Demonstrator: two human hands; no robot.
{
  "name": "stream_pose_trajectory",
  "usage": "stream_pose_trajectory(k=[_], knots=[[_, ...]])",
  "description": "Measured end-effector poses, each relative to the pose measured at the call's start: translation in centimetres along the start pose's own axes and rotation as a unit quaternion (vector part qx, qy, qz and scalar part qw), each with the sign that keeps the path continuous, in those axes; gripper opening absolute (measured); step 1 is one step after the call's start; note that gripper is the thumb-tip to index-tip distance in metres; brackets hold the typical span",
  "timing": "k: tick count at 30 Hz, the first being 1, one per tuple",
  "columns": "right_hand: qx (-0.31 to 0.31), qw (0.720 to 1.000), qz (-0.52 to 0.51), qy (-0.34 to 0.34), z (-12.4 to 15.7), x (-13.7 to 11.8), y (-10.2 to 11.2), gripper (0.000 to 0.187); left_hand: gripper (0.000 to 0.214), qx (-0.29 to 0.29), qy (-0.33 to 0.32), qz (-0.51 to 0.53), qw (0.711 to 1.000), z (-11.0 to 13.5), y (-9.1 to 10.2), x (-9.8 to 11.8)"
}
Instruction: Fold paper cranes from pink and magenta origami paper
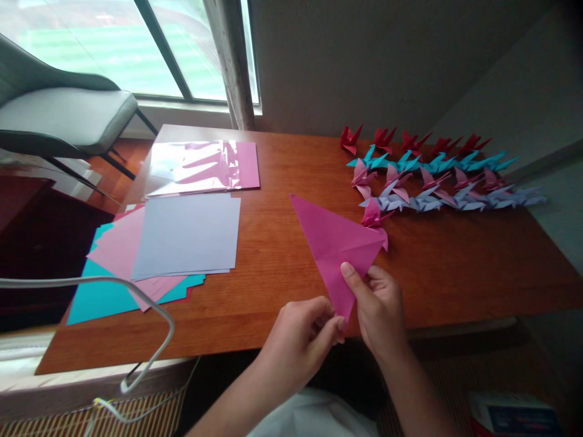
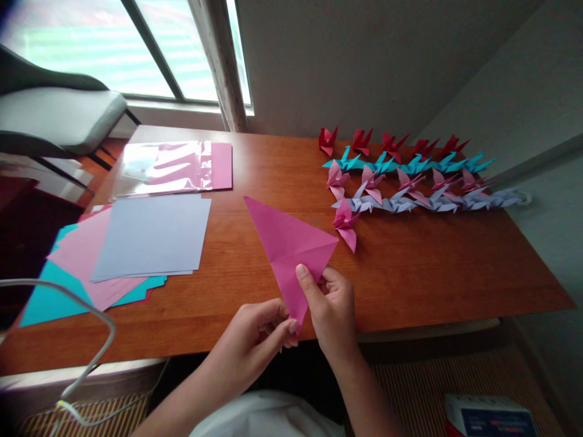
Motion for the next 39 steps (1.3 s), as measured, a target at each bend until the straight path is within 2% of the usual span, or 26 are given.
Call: stream_pose_trajectory(k=[8,12,15,17,19,23,25,27,31,33,39], knots=[[-0.016,1.000,0.003,0.002,-0.2,0.3,0.2,0.036,0.028,0.001,-0.015,-0.032,0.999,0.3,0.3,0.2],[-0.030,1.000,-0.006,-0.002,-0.3,0.4,0.5,0.034,0.025,-0.001,-0.010,-0.046,0.999,0.3,1.0,0.2],[-0.043,0.999,0.021,0.010,-0.1,0.2,0.6,0.032,0.018,0.046,-0.012,-0.021,0.999,0.0,2.2,0.4],[-0.046,0.995,0.082,0.040,0.1,-0.2,0.6,0.030,0.020,0.089,-0.020,0.033,0.995,-0.4,3.0,0.5],[-0.056,0.981,0.162,0.089,0.4,-0.6,0.5,0.026,0.029,0.116,-0.027,0.094,0.988,-0.9,3.8,0.7],[-0.096,0.935,0.273,0.204,0.9,-1.1,-0.2,0.014,0.047,0.142,-0.015,0.195,0.970,-1.6,4.6,1.0],[-0.120,0.914,0.296,0.249,1.1,-1.3,-0.5,0.017,0.054,0.161,0.008,0.230,0.960,-1.7,5.0,1.0],[-0.157,0.899,0.305,0.272,1.2,-1.4,-0.7,0.027,0.058,0.167,0.034,0.264,0.949,-1.7,5.2,1.0],[-0.223,0.886,0.307,0.267,1.2,-1.8,-0.7,0.057,0.053,0.148,0.056,0.309,0.938,-1.4,5.6,0.9],[-0.241,0.888,0.297,0.255,1.3,-1.9,-0.6,0.065,0.050,0.140,0.053,0.316,0.937,-1.3,5.7,1.0],[-0.245,0.908,0.249,0.231,1.3,-2.2,-0.2,0.049,0.054,0.123,0.059,0.347,0.928,-1.1,6.0,1.3]])
Point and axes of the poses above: each hand's wrist, its own z-axis away from the middle knuckle, its own y-axis out of the back of the hand, x = y × z, the point moved 1 cm from there along -z, towards the middle knuckle, and after that the axes turned 1 degree about x, right-handed, at the moved point
